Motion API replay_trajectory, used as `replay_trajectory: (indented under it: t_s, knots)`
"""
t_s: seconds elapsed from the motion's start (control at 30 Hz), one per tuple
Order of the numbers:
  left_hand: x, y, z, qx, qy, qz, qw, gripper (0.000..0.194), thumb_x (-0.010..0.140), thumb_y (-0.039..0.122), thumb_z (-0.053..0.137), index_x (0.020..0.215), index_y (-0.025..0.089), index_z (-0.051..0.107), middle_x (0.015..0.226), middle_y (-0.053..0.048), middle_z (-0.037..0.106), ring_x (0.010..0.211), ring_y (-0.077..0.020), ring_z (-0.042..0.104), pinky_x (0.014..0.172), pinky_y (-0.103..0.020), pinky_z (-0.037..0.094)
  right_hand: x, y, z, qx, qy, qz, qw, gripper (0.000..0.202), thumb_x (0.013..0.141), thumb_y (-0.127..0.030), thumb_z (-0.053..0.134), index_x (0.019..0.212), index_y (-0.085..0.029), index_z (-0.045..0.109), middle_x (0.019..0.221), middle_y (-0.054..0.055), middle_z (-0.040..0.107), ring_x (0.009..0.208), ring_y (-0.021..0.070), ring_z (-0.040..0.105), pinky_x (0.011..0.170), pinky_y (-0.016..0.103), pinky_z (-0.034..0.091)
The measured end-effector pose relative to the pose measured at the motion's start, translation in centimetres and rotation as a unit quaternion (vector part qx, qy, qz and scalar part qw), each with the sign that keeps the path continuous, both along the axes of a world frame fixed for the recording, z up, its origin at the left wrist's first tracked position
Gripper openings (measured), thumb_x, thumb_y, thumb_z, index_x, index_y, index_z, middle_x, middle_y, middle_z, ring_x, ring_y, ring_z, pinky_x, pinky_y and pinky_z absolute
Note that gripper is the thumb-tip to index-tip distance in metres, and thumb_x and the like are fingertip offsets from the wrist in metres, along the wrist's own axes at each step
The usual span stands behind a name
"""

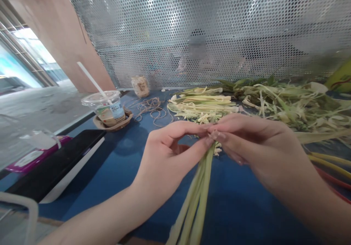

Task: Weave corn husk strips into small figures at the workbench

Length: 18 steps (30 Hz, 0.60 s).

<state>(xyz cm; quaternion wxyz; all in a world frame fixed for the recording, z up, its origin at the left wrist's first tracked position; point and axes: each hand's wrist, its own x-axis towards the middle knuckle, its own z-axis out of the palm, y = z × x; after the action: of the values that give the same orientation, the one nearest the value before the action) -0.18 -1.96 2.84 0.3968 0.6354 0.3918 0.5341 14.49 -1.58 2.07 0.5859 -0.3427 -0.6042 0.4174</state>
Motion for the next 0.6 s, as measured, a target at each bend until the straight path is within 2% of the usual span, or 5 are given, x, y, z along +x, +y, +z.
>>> replay_trajectory:
  t_s: [0.23,0.33,0.53,0.6]
  knots:
    - [-0.2,0.1,-0.4,0.008,0.003,0.018,1.000,0.004,0.065,0.015,0.068,0.068,0.017,0.067,0.072,-0.001,0.064,0.067,-0.0124,0.061,0.048,-0.016,0.050,-0.1,-0.1,-0.3,-0.011,0.028,0.018,0.999,0.006,0.068,-0.015,0.067,0.068,-0.021,0.068,0.065,-0.003,0.063,0.038,0.0017,0.044,0.032,0.014,0.035]
    - [-0.1,0.2,-0.4,0.013,0.008,0.021,1.000,0.002,0.066,0.015,0.068,0.067,0.016,0.066,0.071,-0.001,0.064,0.066,-0.0122,0.061,0.047,-0.016,0.049,-0.3,0.1,-0.4,-0.039,0.076,0.042,0.995,0.007,0.067,-0.013,0.067,0.066,-0.020,0.068,0.066,-0.002,0.064,0.038,0.0011,0.044,0.032,0.013,0.034]
    - [-0.2,0.4,-0.3,0.063,0.007,0.043,0.997,0.006,0.065,0.013,0.067,0.063,0.019,0.067,0.069,0.001,0.065,0.065,-0.0103,0.061,0.057,-0.014,0.052,-0.9,0.4,-0.6,-0.143,0.196,0.115,0.963,0.003,0.063,-0.017,0.070,0.063,-0.019,0.067,0.057,-0.003,0.063,0.033,0.0005,0.038,0.031,0.014,0.029]
    - [-0.5,0.8,-0.8,0.042,0.009,0.033,0.999,0.007,0.065,0.014,0.068,0.069,0.020,0.069,0.069,0.003,0.066,0.061,-0.0095,0.061,0.054,-0.011,0.051,-1.0,0.5,-0.6,-0.150,0.213,0.133,0.956,0.005,0.060,-0.018,0.072,0.062,-0.019,0.067,0.058,-0.003,0.063,0.033,0.0005,0.037,0.031,0.015,0.029]
